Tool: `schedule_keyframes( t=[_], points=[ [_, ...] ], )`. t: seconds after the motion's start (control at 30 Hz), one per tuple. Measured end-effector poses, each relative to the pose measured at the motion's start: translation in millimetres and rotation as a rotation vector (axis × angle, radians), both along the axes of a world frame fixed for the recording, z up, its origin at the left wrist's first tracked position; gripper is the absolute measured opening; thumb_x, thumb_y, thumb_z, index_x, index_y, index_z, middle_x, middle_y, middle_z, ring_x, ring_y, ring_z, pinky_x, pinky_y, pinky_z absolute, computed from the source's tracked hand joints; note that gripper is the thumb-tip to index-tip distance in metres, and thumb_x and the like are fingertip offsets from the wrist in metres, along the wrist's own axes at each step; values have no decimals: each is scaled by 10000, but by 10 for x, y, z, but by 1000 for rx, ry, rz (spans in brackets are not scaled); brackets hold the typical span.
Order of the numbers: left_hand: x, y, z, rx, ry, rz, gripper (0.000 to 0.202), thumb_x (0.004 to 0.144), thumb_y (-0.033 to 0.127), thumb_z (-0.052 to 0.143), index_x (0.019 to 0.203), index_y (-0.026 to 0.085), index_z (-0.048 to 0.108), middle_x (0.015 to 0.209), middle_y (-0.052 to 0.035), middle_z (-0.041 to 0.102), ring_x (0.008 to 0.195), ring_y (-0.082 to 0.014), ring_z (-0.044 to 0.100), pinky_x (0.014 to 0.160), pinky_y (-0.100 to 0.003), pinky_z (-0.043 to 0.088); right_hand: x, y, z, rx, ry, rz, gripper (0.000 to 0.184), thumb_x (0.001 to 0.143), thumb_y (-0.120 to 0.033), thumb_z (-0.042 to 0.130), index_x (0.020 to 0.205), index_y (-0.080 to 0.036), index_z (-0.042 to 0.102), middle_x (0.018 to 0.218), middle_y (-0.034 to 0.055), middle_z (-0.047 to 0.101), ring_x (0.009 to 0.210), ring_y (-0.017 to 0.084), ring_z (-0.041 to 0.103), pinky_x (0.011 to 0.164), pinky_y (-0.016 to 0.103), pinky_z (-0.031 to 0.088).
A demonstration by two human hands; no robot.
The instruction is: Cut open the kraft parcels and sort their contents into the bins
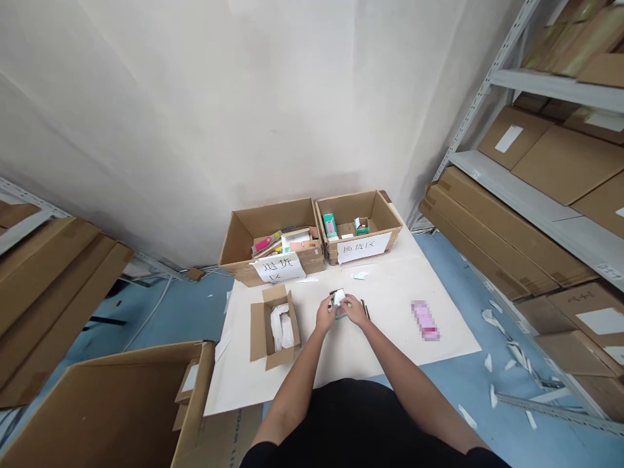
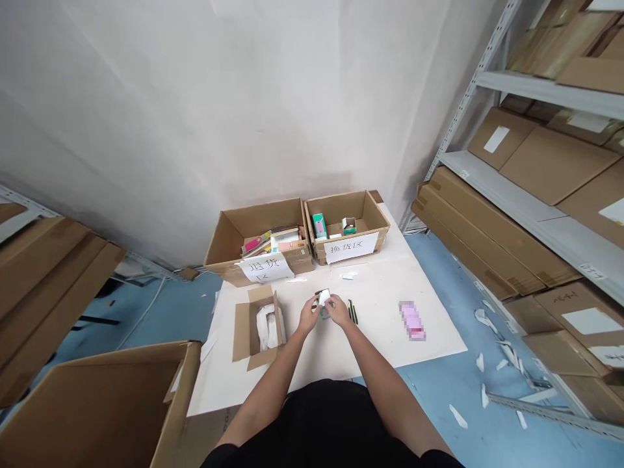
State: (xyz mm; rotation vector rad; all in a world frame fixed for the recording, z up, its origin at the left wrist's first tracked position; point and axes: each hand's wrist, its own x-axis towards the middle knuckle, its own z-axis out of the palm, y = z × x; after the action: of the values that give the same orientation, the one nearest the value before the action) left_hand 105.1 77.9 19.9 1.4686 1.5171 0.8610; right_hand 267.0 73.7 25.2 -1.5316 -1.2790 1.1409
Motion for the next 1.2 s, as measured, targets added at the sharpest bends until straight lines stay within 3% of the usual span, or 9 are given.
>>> schedule_keyframes(
  t=[0.07,0.13,0.27,0.47,0.67,0.8,0.97,1.1,1.2],
  points=[
    [29,11,-6,24,8,-25,505,888,324,625,1384,231,630,1364,-119,680,1232,-272,657,1035,-464,549,21,-25,-21,1,20,6,197,716,-306,646,903,-245,652,1199,49,701,1154,249,660,1027,414,509],
    [22,-14,-37,51,8,-37,505,927,318,575,1424,232,599,1424,-119,646,1289,-275,628,1082,-473,522,48,-48,-62,-42,82,-24,389,659,-279,670,1046,-259,637,1236,47,683,1124,253,677,981,422,539],
    [-24,-117,-158,62,-8,-118,391,957,315,537,1325,254,655,1492,-99,597,1397,-258,548,1151,-459,471,29,-75,-152,-90,124,-43,688,611,-260,712,1283,-273,568,1303,81,660,1107,264,692,920,427,569],
    [-57,-38,-259,10,-65,-102,540,833,158,575,1359,270,631,1380,-89,663,1312,-270,607,1109,-483,512,-238,-63,-133,-59,68,-113,688,651,-196,600,1331,-298,564,1222,64,712,1097,260,714,883,424,602],
    [-217,226,-52,24,-85,-123,493,838,137,552,1298,284,653,1273,-61,676,1113,-233,684,1003,-416,568,-372,38,87,-63,86,-162,642,693,-203,586,1329,-285,550,1121,49,726,937,245,754,854,421,617],
    [-321,469,342,125,-124,-171,444,914,215,549,1343,301,622,1309,-68,640,1100,-228,682,956,-377,573,-329,290,507,11,71,-118,642,737,-233,610,1372,-294,540,1110,36,712,890,223,753,834,398,617],
    [-260,1015,1173,332,-135,-161,408,948,257,572,1348,316,628,1276,-75,641,1150,-247,652,976,-382,549,-185,898,1291,168,70,-65,646,754,-223,650,1389,-300,556,1173,38,697,945,207,736,871,374,612],
    [52,1514,1893,456,-115,-132,403,926,215,599,1315,307,655,1243,-73,639,1103,-239,648,981,-379,539,132,1449,1899,310,88,-19,656,772,-214,656,1416,-289,559,1257,59,674,1021,206,720,938,374,596],
    [493,1866,2279,522,-157,-135,418,899,160,600,1293,285,658,1267,-76,629,1137,-233,630,990,-374,541,551,1801,2234,406,118,-9,677,773,-194,655,1437,-270,550,1298,74,668,1104,220,702,1011,398,571]
  ],
)
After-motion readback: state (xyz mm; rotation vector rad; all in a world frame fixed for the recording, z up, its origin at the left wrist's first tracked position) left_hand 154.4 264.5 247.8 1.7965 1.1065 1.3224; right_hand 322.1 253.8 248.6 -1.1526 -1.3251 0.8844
